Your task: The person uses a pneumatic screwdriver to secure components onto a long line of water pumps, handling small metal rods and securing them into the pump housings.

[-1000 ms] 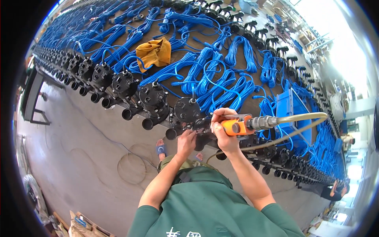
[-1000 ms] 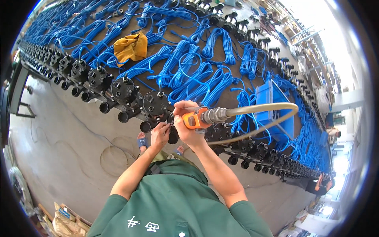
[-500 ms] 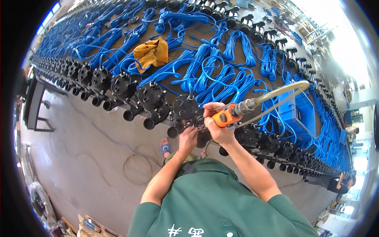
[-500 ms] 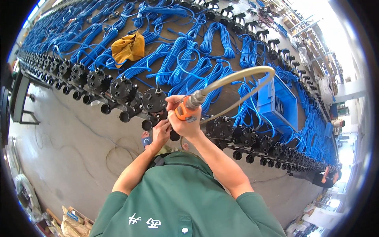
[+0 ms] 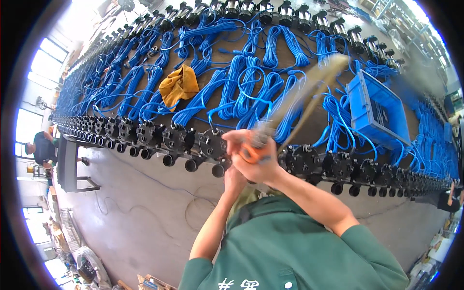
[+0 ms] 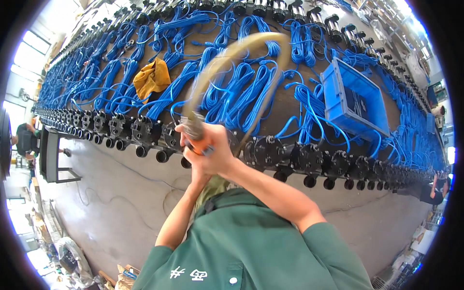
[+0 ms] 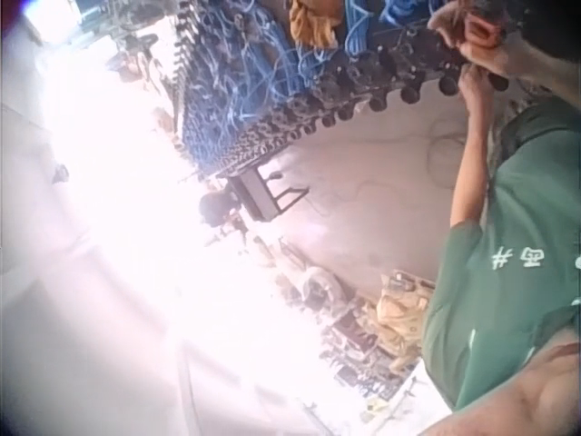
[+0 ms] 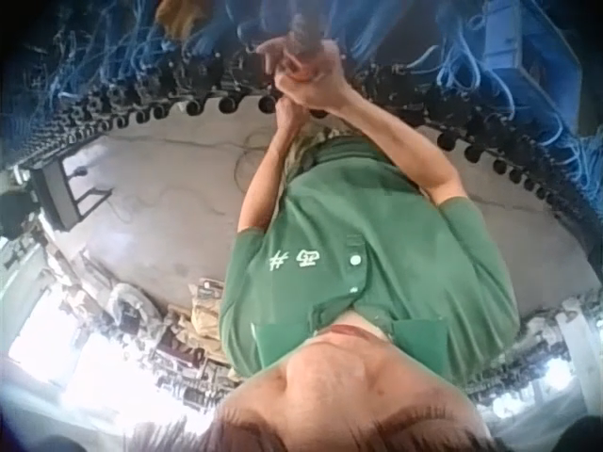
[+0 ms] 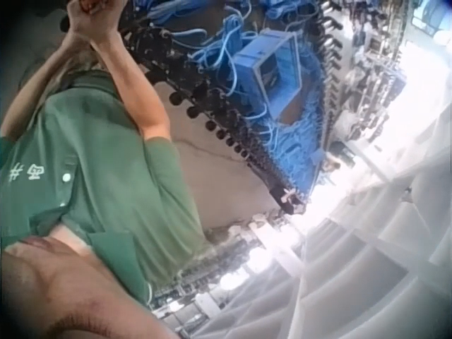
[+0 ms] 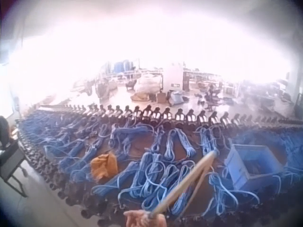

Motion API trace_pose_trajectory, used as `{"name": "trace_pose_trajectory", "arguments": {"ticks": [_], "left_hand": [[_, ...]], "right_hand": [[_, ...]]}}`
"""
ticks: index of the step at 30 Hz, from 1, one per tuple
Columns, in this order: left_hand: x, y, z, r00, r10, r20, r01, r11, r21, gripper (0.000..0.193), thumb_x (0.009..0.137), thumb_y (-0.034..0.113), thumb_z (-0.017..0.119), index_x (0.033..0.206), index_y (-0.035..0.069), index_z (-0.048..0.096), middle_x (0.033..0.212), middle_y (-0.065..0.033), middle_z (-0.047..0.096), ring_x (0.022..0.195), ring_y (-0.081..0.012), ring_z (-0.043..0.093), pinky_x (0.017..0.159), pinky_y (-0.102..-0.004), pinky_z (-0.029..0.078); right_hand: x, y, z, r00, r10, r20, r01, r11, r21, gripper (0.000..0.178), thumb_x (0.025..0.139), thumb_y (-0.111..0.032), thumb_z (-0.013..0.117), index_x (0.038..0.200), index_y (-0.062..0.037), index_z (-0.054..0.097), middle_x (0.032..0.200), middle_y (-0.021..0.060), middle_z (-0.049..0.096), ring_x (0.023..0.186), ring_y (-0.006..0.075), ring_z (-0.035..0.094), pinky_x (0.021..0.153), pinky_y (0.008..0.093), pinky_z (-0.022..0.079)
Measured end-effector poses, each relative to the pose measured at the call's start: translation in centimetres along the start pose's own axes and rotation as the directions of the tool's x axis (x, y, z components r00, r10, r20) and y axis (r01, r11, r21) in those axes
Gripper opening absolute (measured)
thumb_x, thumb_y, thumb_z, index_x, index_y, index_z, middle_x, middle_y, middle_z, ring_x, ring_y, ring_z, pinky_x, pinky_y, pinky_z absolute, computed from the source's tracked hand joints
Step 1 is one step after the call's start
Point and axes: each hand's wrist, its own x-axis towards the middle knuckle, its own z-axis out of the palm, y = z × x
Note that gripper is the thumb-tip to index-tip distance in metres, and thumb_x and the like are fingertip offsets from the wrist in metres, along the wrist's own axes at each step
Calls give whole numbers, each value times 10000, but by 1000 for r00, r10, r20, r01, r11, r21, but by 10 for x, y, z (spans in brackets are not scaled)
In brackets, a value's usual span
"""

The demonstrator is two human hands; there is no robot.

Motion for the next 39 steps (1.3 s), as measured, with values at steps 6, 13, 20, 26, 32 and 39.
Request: {"name": "trace_pose_trajectory", "arguments": {"ticks": [6,13,20,26,32,39], "left_hand": [[112,157,-158,988,25,154,-39,995,90,109,883,99,681,844,11,733,734,-101,687,633,-192,658,609,-296,510],[285,113,-19,-40,91,995,-819,568,-85,190,859,153,673,997,35,731,951,-147,701,918,-342,676,784,-431,556],[253,50,113,-534,552,641,-406,498,-767,374,750,22,656,1120,-26,689,1079,-163,715,1003,-324,685,823,-409,571],[251,40,117,-589,564,579,-318,497,-807,343,699,57,674,1029,-33,680,909,-180,712,867,-368,688,728,-445,559],[249,22,117,-499,712,493,-310,385,-869,180,744,138,703,859,19,632,784,-153,673,798,-364,678,677,-459,542],[240,7,125,-534,668,519,-387,352,-852,116,780,90,649,895,80,666,797,-126,666,767,-343,672,666,-440,534]], "right_hand": [[-9,-106,-85,920,-231,-318,196,971,-138,348,810,18,657,1153,-3,604,918,85,600,732,139,596,628,249,485],[4,-114,-70,603,-477,-640,209,868,-450,270,843,-49,624,1063,-47,468,892,58,542,491,98,531,531,281,511],[0,-103,-31,552,-434,-711,-93,816,-570,428,885,-46,617,1294,-25,491,955,91,515,629,177,534,613,347,488],[22,-79,-11,452,-421,-786,-226,798,-558,378,839,-55,572,1196,-12,456,954,63,491,596,112,528,644,292,468],[32,-37,-23,572,-239,-785,-228,872,-432,324,842,52,602,1142,-15,502,920,114,548,668,188,593,636,356,541],[19,24,-29,548,-208,-810,-198,909,-367,194,818,42,605,988,0,521,893,119,541,658,150,564,582,295,538]]}}
